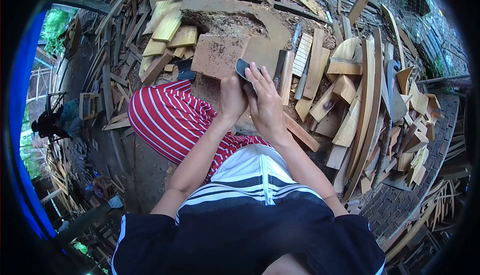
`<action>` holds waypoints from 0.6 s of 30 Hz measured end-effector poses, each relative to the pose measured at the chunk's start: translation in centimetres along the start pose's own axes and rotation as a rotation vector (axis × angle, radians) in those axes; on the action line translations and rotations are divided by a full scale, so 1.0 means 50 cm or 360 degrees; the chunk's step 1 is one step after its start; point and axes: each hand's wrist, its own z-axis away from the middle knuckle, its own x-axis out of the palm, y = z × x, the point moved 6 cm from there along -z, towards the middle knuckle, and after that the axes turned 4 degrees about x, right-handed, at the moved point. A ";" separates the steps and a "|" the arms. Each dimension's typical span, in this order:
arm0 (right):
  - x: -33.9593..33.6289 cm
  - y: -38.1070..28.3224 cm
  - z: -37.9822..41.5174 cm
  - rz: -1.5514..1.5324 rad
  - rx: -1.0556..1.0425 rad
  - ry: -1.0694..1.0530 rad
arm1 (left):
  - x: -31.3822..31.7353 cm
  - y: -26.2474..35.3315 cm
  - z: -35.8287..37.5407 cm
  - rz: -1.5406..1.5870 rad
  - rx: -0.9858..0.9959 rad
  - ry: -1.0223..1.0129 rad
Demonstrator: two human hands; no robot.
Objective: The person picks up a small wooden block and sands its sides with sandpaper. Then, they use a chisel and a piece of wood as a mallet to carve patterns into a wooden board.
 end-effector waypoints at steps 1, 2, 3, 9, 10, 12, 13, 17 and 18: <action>-0.002 0.004 -0.009 0.0004 0.0010 0.0005 | 0.000 0.005 -0.004 0.0006 0.0002 -0.0010; -0.005 0.014 -0.023 -0.0084 0.0054 0.0013 | -0.006 0.013 -0.007 -0.0008 0.0018 0.0076; -0.009 0.023 -0.036 -0.0171 0.0096 0.0023 | -0.011 0.018 -0.006 -0.0022 0.0035 0.0163; -0.010 -0.005 -0.009 -0.0066 0.0010 -0.0036 | -0.009 -0.008 -0.005 0.0008 -0.0160 -0.0057; -0.013 -0.005 -0.014 -0.0107 -0.0006 0.0006 | -0.010 -0.004 -0.005 0.0004 -0.0168 -0.0033; -0.035 0.006 -0.044 -0.0183 0.0041 0.0174 | -0.013 0.040 0.002 -0.0017 0.0006 0.0036; -0.023 0.062 -0.063 -0.0446 0.0846 -0.0345 | -0.001 0.045 0.021 0.0133 -0.0029 -0.0011; -0.023 0.153 -0.050 -0.1393 0.1069 -0.0150 | 0.019 0.033 0.022 0.0941 -0.0341 -0.0051; -0.035 0.163 -0.045 -0.1521 0.1145 0.0059 | 0.032 0.018 0.026 0.1508 -0.0569 -0.0066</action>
